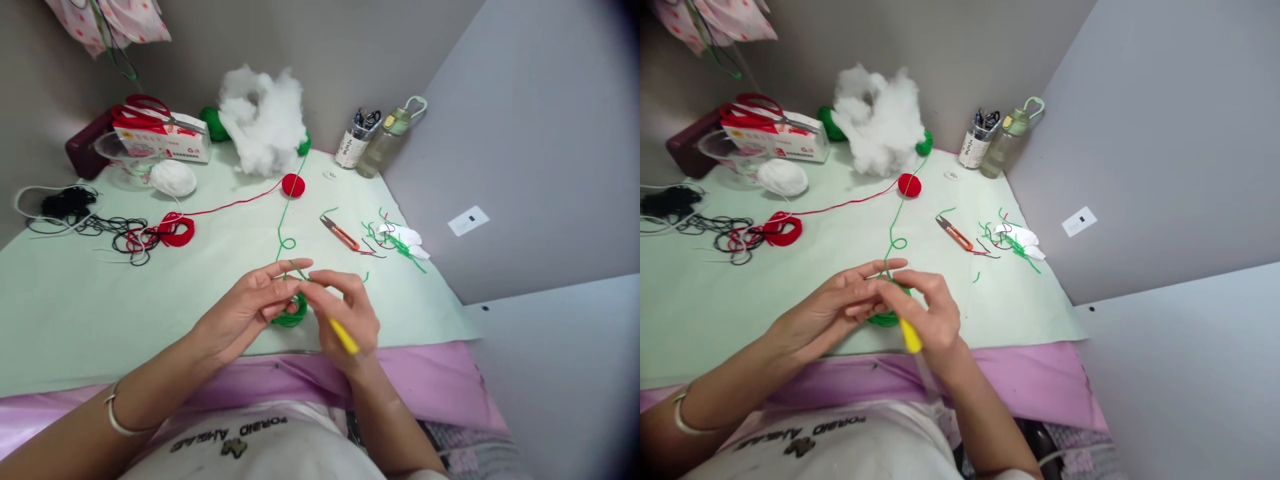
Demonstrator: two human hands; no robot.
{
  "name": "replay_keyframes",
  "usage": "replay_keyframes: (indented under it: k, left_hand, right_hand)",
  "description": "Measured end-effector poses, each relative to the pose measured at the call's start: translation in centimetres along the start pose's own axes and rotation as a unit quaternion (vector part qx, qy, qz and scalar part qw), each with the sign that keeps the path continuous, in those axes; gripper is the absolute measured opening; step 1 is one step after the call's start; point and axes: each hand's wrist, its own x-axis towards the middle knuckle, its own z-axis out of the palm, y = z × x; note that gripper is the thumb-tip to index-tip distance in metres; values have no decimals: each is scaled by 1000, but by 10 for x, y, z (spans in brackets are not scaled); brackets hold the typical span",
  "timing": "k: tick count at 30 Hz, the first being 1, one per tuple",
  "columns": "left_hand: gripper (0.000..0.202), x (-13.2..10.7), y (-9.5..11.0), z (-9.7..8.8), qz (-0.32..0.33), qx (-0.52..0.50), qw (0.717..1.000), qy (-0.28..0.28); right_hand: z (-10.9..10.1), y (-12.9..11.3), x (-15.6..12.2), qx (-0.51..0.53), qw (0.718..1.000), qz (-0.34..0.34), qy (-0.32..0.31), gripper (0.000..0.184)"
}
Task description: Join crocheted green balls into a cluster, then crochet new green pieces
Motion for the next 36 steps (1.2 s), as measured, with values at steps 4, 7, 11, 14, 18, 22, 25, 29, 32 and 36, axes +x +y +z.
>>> replay_keyframes:
  k: [4,7,11,14,18,22,25,29,32,36]
  left_hand:
    - [42,-1,2,0,19,28,999,19]
    - [43,-3,4,3,67,65,994,55]
    - [43,-2,4,2,86,83,990,76]
    - [44,-2,3,0,80,96,990,60]
    - [42,-3,2,0,79,110,990,44]
    - [47,-3,-1,4,88,92,991,48]
    - [51,-2,-4,6,62,58,996,29]
    - [43,2,-3,2,1,5,1000,-9]
    - [35,3,1,-2,4,-14,1000,-1]
    - [31,2,3,-2,21,9,1000,-4]
  right_hand:
    - [1,4,7,217,961,159,67,21]
    - [3,2,9,245,948,193,63,18]
    - [5,1,9,224,960,157,61,15]
    - [5,7,10,308,924,214,72,16]
    - [2,10,11,328,904,265,66,18]
    - [5,3,4,120,984,128,32,18]
    - [11,-1,-2,-60,997,-20,36,32]
    - [11,1,-1,16,998,17,59,30]
    - [6,5,5,176,970,140,97,21]
    - [5,8,9,337,902,249,108,17]
